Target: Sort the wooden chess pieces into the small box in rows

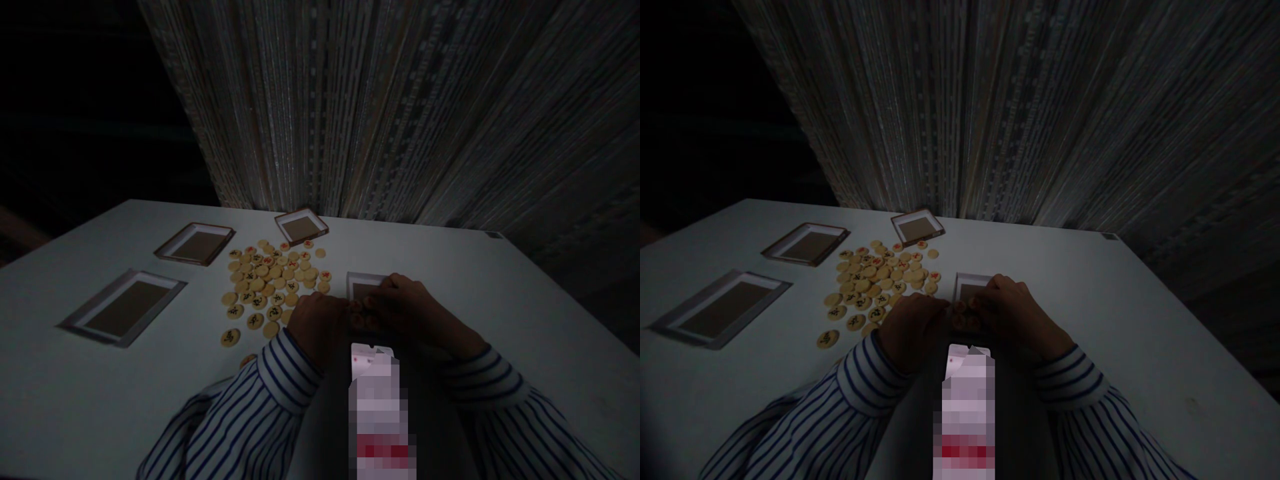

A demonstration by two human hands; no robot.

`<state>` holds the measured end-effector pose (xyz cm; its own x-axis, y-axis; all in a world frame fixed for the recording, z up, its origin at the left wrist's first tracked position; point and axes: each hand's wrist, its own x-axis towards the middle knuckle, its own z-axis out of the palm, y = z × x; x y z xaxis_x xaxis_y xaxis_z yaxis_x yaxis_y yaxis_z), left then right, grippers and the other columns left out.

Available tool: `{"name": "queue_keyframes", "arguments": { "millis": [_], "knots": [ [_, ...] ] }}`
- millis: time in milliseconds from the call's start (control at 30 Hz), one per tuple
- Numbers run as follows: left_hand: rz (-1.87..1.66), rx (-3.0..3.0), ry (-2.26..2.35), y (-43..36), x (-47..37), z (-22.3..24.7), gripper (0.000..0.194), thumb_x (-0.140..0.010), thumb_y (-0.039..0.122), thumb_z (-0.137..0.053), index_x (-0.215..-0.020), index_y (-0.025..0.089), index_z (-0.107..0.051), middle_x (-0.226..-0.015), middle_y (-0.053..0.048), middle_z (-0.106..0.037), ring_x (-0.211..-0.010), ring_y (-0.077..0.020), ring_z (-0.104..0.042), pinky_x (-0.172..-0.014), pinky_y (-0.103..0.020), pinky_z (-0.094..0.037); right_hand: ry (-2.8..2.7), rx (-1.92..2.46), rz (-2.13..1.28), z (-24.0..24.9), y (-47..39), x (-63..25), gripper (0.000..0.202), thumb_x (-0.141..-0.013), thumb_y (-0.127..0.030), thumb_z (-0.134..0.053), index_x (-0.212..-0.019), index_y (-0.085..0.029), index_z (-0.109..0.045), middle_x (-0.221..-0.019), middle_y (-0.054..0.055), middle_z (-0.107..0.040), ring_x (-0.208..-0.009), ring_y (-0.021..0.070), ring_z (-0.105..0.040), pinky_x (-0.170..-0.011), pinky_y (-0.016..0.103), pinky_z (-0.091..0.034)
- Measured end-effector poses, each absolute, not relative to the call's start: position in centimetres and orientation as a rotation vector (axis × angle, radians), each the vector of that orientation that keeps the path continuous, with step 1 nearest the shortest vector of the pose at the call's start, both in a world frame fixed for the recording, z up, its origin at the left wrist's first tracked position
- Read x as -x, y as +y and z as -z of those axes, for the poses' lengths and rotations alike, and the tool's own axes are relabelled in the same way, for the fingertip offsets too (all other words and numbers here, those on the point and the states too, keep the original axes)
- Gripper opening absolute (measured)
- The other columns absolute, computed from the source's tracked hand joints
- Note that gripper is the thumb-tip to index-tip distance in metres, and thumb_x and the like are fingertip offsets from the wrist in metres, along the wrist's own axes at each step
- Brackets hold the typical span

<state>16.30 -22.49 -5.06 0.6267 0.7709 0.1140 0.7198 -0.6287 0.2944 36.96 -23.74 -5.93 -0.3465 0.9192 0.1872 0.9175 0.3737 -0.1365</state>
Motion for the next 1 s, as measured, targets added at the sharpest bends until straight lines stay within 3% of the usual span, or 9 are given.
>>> {"name": "queue_keyframes", "arguments": {
  "millis": [1000],
  "knots": [
    [-0.377,-2.602,1.249,-22.58,-16.32,5.08,0.029,-0.086,0.026,-0.040,-0.086,0.019,-0.068,-0.083,-0.008,-0.070,-0.081,-0.0238,-0.063,-0.073,-0.037,-0.045,-2.436,1.582,-0.023,5.99,-23.99,-36.92,0.015,-0.082,-0.027,-0.051,-0.080,-0.022,-0.065,-0.077,0.004,-0.055,-0.061,0.0103,-0.045,-0.053,0.023,-0.030]
  ]
}}
